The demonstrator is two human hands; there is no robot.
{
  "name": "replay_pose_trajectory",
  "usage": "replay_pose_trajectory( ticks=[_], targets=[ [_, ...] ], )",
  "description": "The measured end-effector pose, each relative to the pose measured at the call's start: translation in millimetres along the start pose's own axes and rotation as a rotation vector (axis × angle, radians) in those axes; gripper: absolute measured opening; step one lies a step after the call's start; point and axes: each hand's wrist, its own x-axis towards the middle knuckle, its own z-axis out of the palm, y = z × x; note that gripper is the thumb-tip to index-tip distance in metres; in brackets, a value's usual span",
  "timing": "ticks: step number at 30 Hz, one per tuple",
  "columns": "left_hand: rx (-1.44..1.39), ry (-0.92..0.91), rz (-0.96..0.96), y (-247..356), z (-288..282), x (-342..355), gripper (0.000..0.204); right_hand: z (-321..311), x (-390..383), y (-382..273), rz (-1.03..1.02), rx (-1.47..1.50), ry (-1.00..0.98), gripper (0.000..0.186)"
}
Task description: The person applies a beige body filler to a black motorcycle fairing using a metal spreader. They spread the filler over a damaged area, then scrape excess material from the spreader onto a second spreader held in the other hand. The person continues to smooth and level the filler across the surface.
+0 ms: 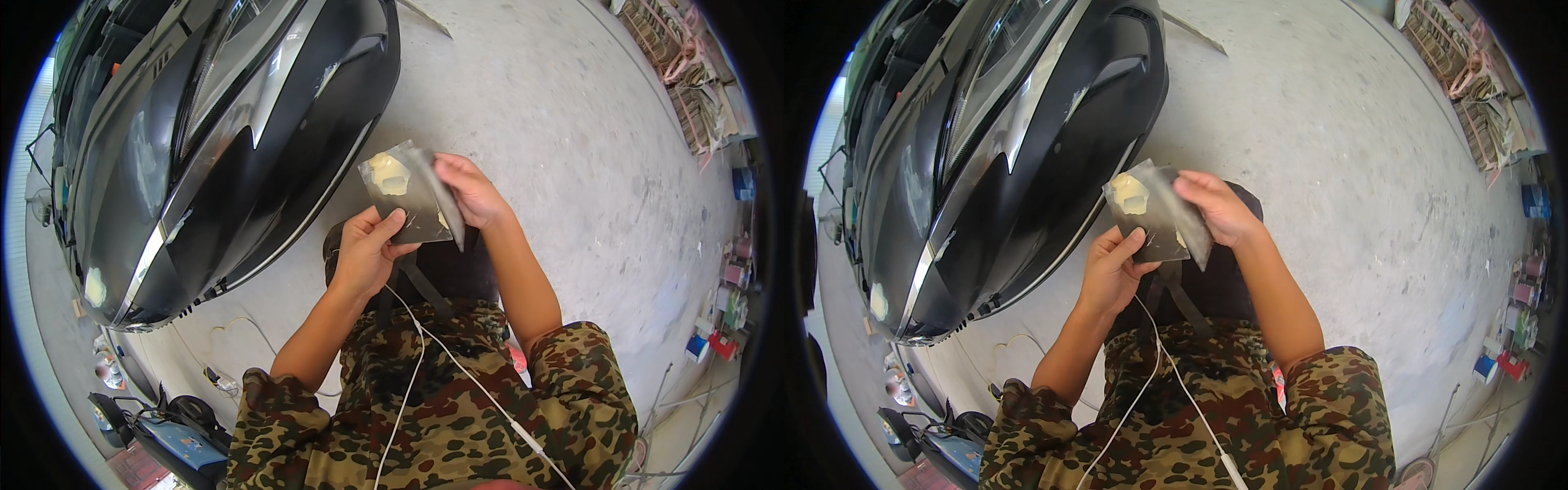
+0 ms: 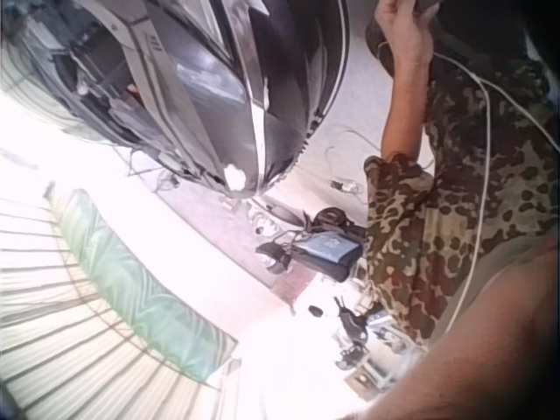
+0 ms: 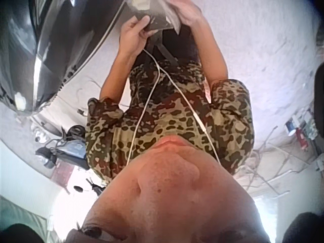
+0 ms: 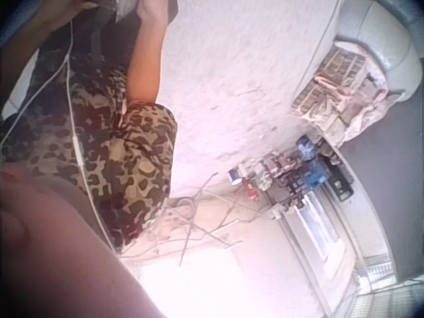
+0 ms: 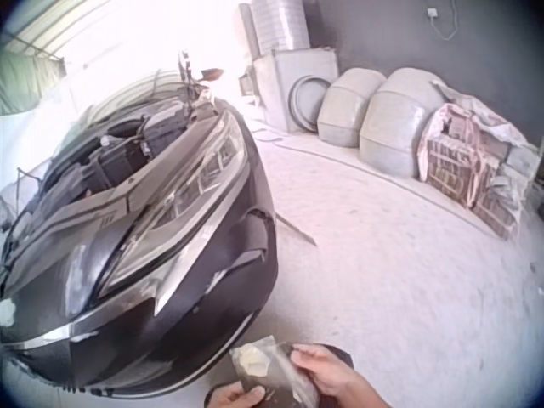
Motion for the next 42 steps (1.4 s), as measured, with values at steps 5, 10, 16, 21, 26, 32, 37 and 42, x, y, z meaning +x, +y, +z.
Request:
replay_pose_trajectory(
  ticks=[5,10,16,21,26,32,37,42],
  targets=[
    [0.030,0.082,0.068,9,-8,-5,0.020,-21,-5,4,0.120,-0.282,-0.148,0.023],
    [0.131,0.187,0.394,8,-14,-5,0.020,-17,-22,10,-0.006,-0.408,0.294,0.018],
    [0.402,0.372,0.732,-13,1,9,0.022,71,-48,21,-0.831,-1.126,0.535,0.024],
    [0.550,0.296,0.890,-14,4,-6,0.022,56,-29,75,-0.118,-1.506,0.413,0.007],
    [0.334,0.320,0.679,4,-11,-9,0.020,13,-27,68,-0.205,-0.991,0.551,0.024],
    [0.047,0.098,0.283,6,-15,-10,0.022,21,-6,10,0.014,0.176,0.119,0.029],
    [0.017,0.061,0.214,7,-12,-10,0.025,7,0,18,0.144,-0.318,-0.044,0.028],
    [0.152,0.198,0.389,18,-16,-16,0.025,-17,-17,34,0.119,-0.583,0.200,0.023]
  ],
)
